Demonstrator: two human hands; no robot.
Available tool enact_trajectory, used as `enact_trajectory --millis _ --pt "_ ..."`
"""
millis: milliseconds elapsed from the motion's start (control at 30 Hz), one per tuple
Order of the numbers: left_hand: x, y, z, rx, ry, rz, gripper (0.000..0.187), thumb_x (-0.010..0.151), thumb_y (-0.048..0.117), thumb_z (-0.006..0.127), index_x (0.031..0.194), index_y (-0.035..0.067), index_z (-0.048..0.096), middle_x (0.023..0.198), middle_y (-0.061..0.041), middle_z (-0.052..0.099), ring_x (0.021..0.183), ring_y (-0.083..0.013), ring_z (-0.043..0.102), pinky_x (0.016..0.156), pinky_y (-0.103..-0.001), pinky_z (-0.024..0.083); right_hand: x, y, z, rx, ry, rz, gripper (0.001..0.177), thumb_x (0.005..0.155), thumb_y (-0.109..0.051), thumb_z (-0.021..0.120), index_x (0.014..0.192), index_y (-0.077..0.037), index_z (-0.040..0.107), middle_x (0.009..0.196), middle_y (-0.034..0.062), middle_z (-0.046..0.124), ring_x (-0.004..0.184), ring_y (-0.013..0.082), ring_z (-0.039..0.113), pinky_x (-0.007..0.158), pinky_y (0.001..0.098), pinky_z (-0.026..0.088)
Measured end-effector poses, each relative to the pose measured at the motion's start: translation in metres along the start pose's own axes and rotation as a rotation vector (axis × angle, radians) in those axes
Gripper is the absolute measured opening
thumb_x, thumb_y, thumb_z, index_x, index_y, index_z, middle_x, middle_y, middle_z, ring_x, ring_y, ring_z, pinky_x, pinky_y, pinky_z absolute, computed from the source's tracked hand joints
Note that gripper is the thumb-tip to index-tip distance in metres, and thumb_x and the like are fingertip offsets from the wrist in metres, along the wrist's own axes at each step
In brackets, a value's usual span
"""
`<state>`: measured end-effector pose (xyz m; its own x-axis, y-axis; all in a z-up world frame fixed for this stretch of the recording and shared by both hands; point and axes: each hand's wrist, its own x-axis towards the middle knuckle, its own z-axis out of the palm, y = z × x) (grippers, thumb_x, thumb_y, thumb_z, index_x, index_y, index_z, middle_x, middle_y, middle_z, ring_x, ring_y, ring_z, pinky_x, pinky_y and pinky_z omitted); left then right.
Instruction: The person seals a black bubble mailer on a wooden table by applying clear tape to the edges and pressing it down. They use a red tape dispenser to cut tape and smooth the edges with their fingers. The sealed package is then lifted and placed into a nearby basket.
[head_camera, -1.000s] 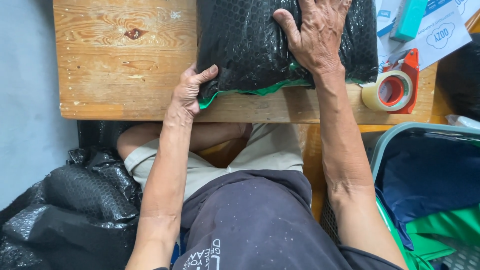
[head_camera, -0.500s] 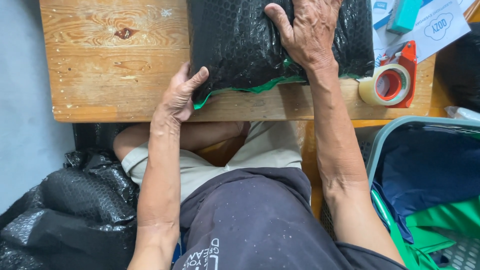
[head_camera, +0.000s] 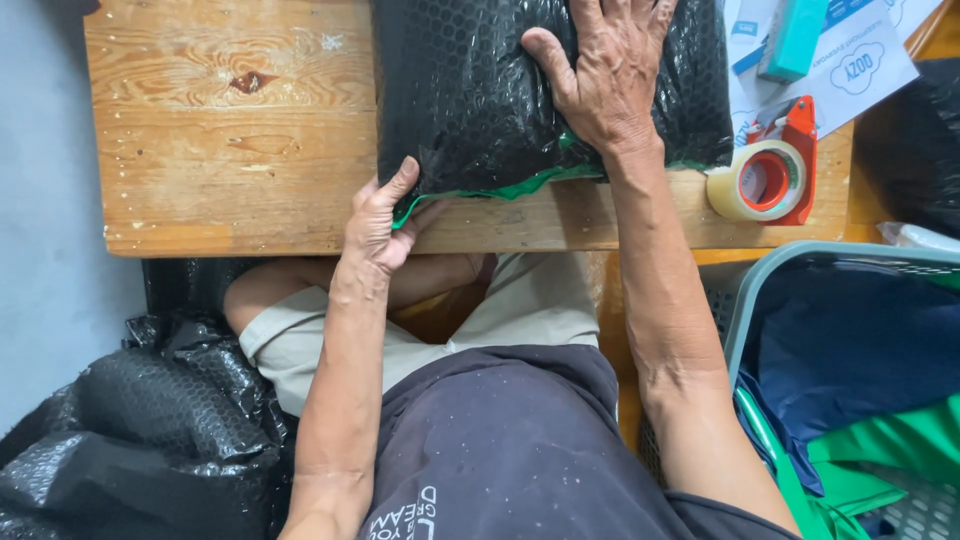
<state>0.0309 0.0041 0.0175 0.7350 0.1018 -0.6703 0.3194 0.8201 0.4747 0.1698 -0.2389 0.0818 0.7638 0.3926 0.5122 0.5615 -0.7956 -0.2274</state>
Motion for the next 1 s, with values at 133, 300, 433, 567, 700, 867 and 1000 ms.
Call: enact_trajectory --millis 133,300,433,567,700,867,1000 --pt "0.006 -0.001 -0.005 0.204 0.028 0.163 0.050 0.071 0.015 0.087 0.115 0.002 0.067 0.109 -0.012 0.074 0.100 -0.0215 0.070 0.086 -0.041 0.063 0.000 -0.002 -0.005 0.002 -0.091 0.064 0.062 0.112 -0.055 0.059 0.158 -0.015 0.046 0.162 0.0187 0.035 0.149 0.0458 0.023 0.118 0.0663 -0.001" --pt "0.016 0.003 -0.009 0.389 -0.036 0.407 0.088 0.067 0.038 0.087 0.139 -0.003 0.055 0.135 -0.016 0.067 0.122 -0.0184 0.064 0.108 -0.029 0.051 0.002 -0.005 -0.004 -0.041 -0.126 0.080 0.067 0.112 -0.062 0.047 0.162 -0.019 0.040 0.166 0.0165 0.029 0.154 0.0418 0.019 0.120 0.0648 -0.005" --pt "0.002 0.012 0.006 0.579 -0.086 0.454 0.064 0.071 0.034 0.088 0.121 0.000 0.066 0.115 -0.008 0.074 0.103 -0.0105 0.065 0.094 -0.024 0.055 0.001 -0.009 -0.004 -0.065 -0.170 0.103 0.065 0.114 -0.060 0.048 0.164 -0.022 0.034 0.168 0.0162 0.023 0.155 0.0416 0.013 0.121 0.0662 -0.005" --pt "-0.012 0.006 0.007 0.616 0.023 0.432 0.057 0.063 0.038 0.092 0.104 0.003 0.074 0.089 0.001 0.071 0.084 -0.0073 0.061 0.077 -0.023 0.055 -0.005 -0.015 -0.011 -0.097 -0.191 0.118 0.067 0.114 -0.062 0.051 0.167 -0.024 0.033 0.170 0.0151 0.015 0.157 0.0396 0.009 0.124 0.0685 0.001" --pt "-0.021 0.008 -0.010 0.704 -0.025 0.398 0.059 0.070 0.039 0.086 0.114 0.002 0.072 0.110 -0.006 0.076 0.101 -0.0095 0.065 0.093 -0.024 0.055 -0.016 -0.028 -0.015 -0.104 -0.229 0.102 0.067 0.116 -0.063 0.052 0.168 -0.026 0.032 0.170 0.0132 0.009 0.160 0.0396 0.007 0.126 0.0675 0.001" --pt "-0.028 0.019 -0.010 0.707 -0.159 0.408 0.087 0.071 0.060 0.075 0.129 -0.004 0.063 0.130 -0.011 0.069 0.122 -0.0157 0.060 0.109 -0.030 0.048 -0.013 -0.026 -0.009 -0.099 -0.197 0.100 0.066 0.116 -0.061 0.046 0.167 -0.020 0.036 0.168 0.0186 0.016 0.155 0.0448 0.009 0.121 0.0695 -0.002" --pt "-0.036 0.017 0.012 0.787 0.018 0.378 0.059 0.063 0.034 0.090 0.111 0.003 0.074 0.106 -0.008 0.079 0.096 -0.0105 0.070 0.084 -0.025 0.060 -0.014 -0.024 -0.008 -0.107 -0.210 0.108 0.068 0.115 -0.063 0.044 0.168 -0.022 0.034 0.169 0.0161 0.014 0.156 0.0414 0.007 0.123 0.0680 -0.003"
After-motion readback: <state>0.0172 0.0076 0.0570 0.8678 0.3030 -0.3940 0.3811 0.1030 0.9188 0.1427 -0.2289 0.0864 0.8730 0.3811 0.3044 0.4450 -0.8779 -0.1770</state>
